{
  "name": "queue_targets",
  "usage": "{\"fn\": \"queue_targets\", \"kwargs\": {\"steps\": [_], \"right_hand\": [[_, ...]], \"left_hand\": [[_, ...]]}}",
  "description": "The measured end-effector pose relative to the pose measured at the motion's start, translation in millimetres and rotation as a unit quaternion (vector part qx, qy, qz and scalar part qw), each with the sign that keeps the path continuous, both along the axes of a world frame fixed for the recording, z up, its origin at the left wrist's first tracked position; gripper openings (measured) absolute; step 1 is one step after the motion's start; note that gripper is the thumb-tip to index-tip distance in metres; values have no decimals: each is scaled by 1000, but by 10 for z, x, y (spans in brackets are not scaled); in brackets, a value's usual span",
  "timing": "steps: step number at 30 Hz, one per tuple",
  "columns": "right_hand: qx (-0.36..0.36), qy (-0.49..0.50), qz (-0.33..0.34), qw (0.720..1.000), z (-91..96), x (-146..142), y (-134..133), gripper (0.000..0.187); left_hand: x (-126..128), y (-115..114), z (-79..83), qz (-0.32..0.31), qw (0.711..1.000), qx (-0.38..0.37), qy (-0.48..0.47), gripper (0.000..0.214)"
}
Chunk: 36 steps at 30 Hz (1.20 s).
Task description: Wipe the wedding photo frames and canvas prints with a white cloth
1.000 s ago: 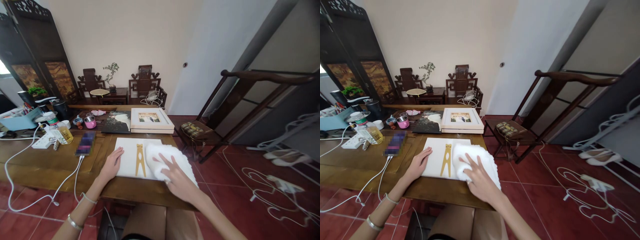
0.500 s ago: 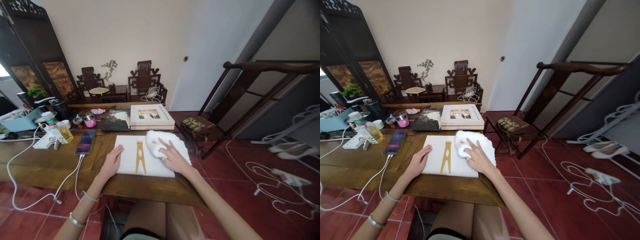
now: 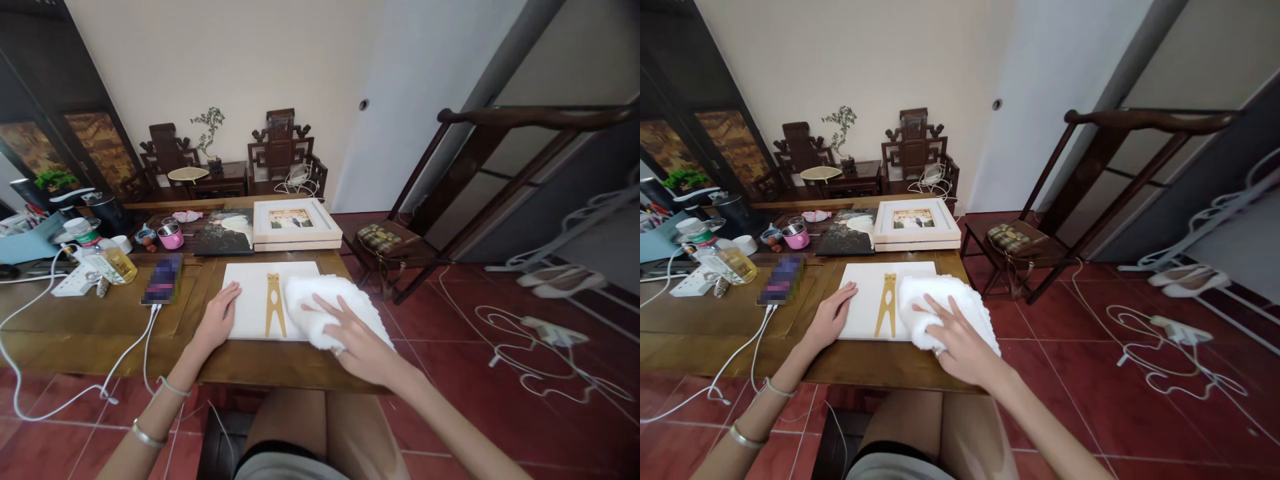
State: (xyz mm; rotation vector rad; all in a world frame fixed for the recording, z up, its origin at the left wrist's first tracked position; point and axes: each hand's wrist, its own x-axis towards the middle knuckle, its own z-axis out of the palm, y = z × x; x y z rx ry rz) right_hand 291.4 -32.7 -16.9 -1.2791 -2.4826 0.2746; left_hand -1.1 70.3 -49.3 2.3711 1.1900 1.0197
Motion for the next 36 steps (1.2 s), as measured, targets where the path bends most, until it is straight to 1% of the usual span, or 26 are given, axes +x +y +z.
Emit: {"fn": "queue_targets", "kwargs": {"steps": [4, 6, 7, 8, 10, 15, 17, 19, 21, 25, 27, 28, 30, 34, 36], "right_hand": [[9, -7, -36, 999, -57, 67, 459, 31], [18, -11, -51, 998, -79, 55, 603, 29], [22, -14, -57, 998, -84, 39, 629, 28], [24, -18, -59, 998, -85, 17, 621, 28], [25, -26, -55, 998, -70, -33, 510, 28], [17, -22, -14, 1000, 17, -112, 14, 32], [12, -12, -2, 1000, 33, -97, -75, 31], [8, -2, 1, 1000, 21, -56, -31, 31], [7, 6, -6, 1000, -17, -3, 128, 31], [24, 9, -42, 999, -103, 58, 520, 29], [30, 5, -56, 998, -113, 40, 589, 28], [28, 4, -57, 998, -105, 19, 566, 29], [19, -1, -49, 999, -69, -36, 405, 31], [-9, -19, -3, 1000, 47, -135, -159, 31], [-28, -31, 23, 999, 99, -143, -367, 32]], "left_hand": [[6, -9, 9, 4, 1000, -3, 3, 34], [8, -15, 13, 5, 1000, -6, 1, 34], [8, -18, 14, 4, 1000, -8, -1, 35], [8, -20, 15, 3, 1000, -11, -3, 35], [8, -23, 16, 1, 1000, -12, -9, 35], [11, -25, 24, 7, 1000, -8, -1, 34], [12, -24, 26, 8, 1000, -10, 1, 35], [11, -22, 24, 7, 1000, -10, 1, 34], [8, -19, 17, 7, 1000, -7, 0, 34], [3, -16, 2, 1, 1000, -2, 1, 35], [4, -20, 1, 0, 1000, -2, 1, 35], [5, -22, 2, 2, 1000, -3, 0, 35], [9, -28, 5, 9, 1000, -4, -2, 35], [12, -29, -3, 11, 1000, 2, 3, 34], [12, -26, -15, 9, 1000, 3, 4, 34]]}}
